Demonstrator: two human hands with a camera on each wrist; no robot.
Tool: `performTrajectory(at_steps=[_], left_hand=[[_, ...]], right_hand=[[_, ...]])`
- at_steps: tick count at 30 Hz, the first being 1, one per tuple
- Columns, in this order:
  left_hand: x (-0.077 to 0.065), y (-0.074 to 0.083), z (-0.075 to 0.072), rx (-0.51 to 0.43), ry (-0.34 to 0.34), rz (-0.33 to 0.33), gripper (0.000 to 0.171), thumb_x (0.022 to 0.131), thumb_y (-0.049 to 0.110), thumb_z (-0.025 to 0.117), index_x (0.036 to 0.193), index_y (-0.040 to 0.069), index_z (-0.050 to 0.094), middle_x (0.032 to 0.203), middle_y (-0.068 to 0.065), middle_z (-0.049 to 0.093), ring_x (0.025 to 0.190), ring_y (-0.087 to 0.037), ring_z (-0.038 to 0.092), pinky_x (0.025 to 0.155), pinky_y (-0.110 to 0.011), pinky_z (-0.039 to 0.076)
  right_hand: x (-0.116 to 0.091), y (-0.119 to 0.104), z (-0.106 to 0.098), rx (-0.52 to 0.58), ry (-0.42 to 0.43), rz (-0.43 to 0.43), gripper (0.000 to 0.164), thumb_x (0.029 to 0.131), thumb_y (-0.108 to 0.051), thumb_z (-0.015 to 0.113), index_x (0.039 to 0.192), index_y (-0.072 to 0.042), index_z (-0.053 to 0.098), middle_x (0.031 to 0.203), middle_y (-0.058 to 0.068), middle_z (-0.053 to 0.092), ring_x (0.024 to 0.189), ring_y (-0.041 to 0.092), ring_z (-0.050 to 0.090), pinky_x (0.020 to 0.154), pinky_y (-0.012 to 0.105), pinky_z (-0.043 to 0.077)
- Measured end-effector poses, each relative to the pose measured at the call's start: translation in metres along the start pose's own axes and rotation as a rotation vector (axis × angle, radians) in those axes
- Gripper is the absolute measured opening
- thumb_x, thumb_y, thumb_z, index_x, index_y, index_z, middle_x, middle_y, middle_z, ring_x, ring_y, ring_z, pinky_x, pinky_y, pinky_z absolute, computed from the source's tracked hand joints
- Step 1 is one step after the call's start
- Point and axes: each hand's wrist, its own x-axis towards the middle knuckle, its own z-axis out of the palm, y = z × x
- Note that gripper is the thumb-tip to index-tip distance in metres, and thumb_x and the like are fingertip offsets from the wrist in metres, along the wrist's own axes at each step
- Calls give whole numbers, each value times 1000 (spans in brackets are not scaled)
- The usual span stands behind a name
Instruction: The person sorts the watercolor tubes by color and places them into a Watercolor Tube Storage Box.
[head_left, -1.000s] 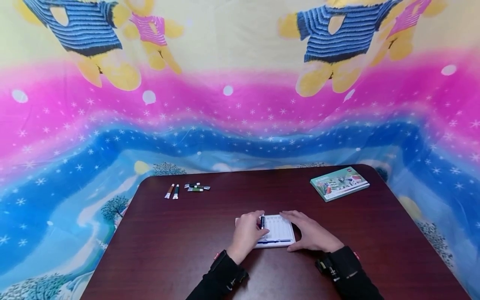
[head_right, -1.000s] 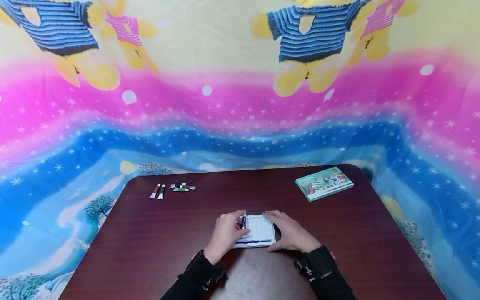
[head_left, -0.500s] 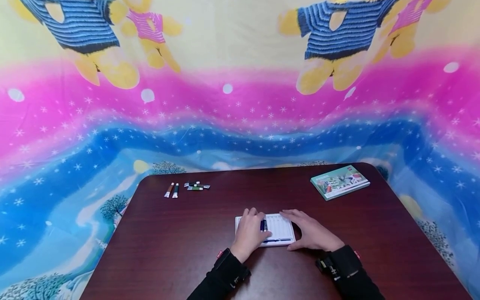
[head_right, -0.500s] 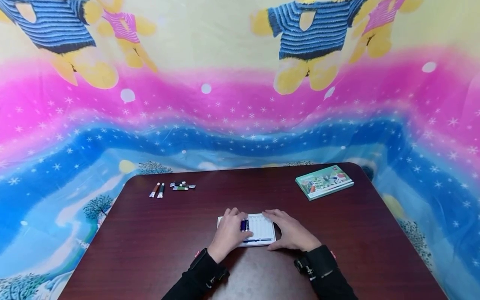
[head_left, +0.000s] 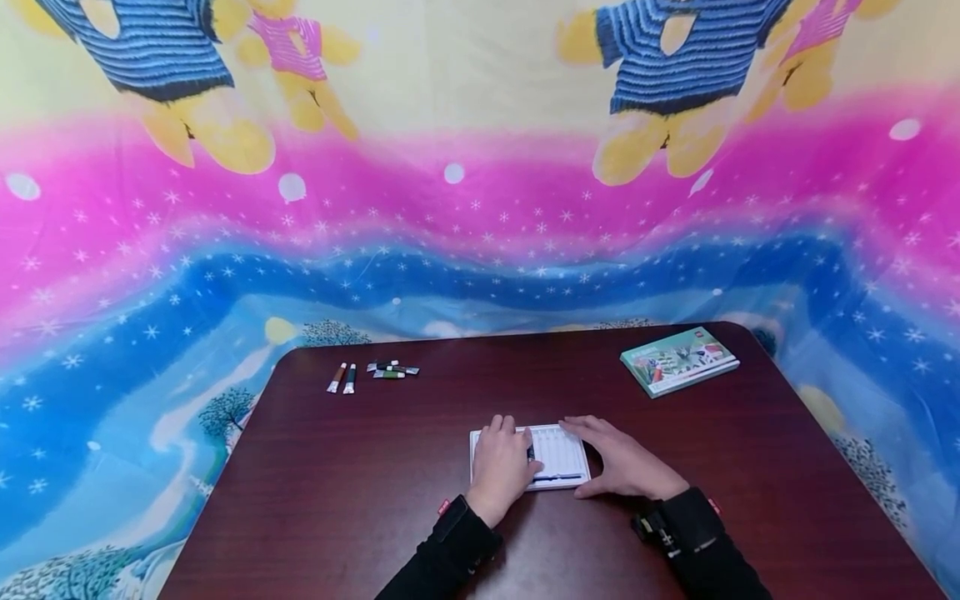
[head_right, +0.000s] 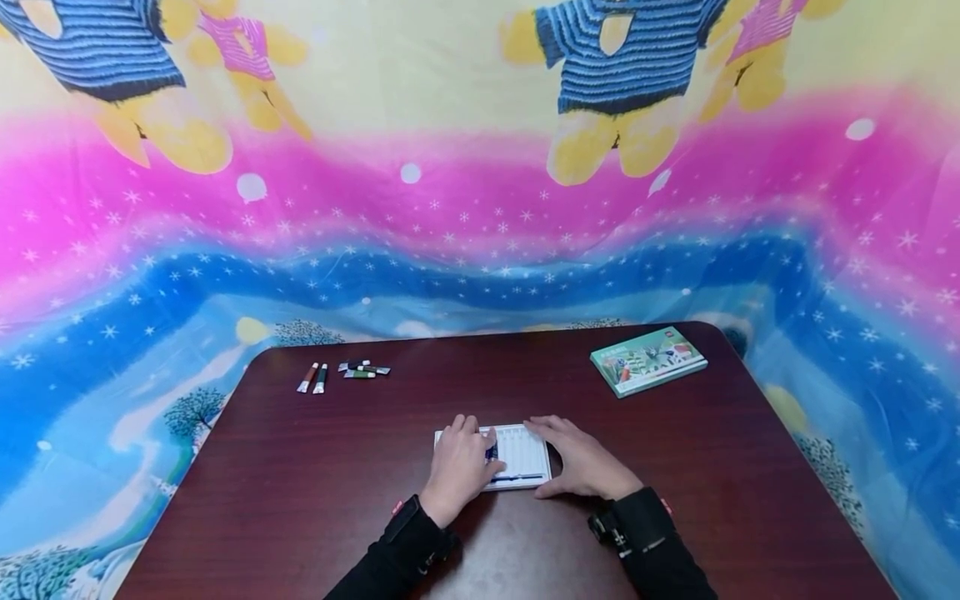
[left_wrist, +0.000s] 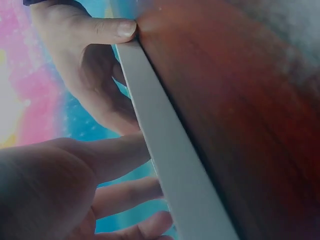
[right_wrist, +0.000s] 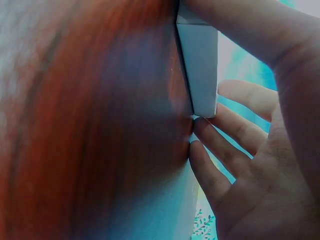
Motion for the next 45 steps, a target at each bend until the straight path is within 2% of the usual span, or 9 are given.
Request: performTrajectory(at_steps=[4, 8, 17, 22, 27, 31, 37, 42, 45], left_hand=[[1, -4, 1, -20, 35, -6, 51, 80, 59, 83, 116, 23, 81, 99, -5, 70, 92, -21, 58, 80, -35, 53], [1, -10, 3, -107, 58, -28, 52, 75, 60, 87, 114, 26, 82, 94, -4, 69, 88, -19, 58, 76, -34, 53], [3, -28, -3, -327, -12, -57, 57, 75, 58, 88, 118, 21, 80, 98, -3, 69, 88, -18, 56, 74, -34, 52], [8, -69, 2, -386, 9, -134, 54, 82, 45, 87, 127, 17, 75, 109, -7, 71, 100, -27, 61, 84, -44, 53], [12, -124, 8, -384, 11, -314, 58, 89, 37, 81, 140, 15, 65, 131, -15, 66, 118, -38, 60, 95, -57, 51], [11, -164, 15, -384, 31, -406, 58, 95, 28, 75, 148, 10, 58, 142, -21, 58, 128, -44, 54, 100, -63, 47], [4, -206, 21, -316, 29, -434, 51, 100, 8, 66, 148, 3, 54, 149, -24, 54, 135, -48, 49, 101, -67, 46], [4, -222, 18, -267, -2, -389, 44, 100, 11, 66, 143, 3, 60, 142, -25, 59, 127, -47, 55, 96, -65, 50], [7, -229, 13, -257, 26, -394, 44, 100, 13, 67, 142, 3, 61, 140, -25, 61, 124, -47, 57, 94, -64, 51]], right_hand=[[1, -1, -1, 3, 2, 1, 104, 73, -46, 94, 159, -16, 43, 157, 10, 46, 140, 31, 47, 105, 53, 50], [1, -2, -2, 10, -5, 1, 104, 73, -46, 93, 159, -16, 43, 158, 11, 45, 141, 32, 47, 105, 54, 50], [-1, -3, -1, 2, -14, 7, 103, 74, -48, 93, 159, -18, 43, 158, 10, 45, 140, 31, 48, 104, 53, 51], [-1, -3, 0, 10, -24, 16, 103, 74, -47, 92, 160, -18, 42, 159, 10, 44, 141, 31, 47, 105, 53, 50], [-1, -4, 0, 9, -21, 18, 104, 74, -47, 93, 160, -18, 42, 158, 9, 44, 139, 30, 47, 105, 52, 51], [-1, -4, -2, 12, -12, 17, 104, 73, -47, 93, 159, -18, 43, 158, 10, 44, 139, 30, 47, 104, 52, 52], [-1, -2, 2, 13, -19, 19, 104, 73, -50, 92, 160, -19, 42, 159, 9, 44, 139, 30, 47, 104, 52, 52], [-2, -1, 2, 21, -21, 25, 105, 73, -52, 92, 160, -20, 42, 159, 9, 44, 139, 29, 47, 104, 52, 52], [-1, -1, 0, 22, -16, 24, 104, 73, -50, 92, 160, -20, 42, 159, 9, 44, 139, 29, 47, 104, 51, 52]])
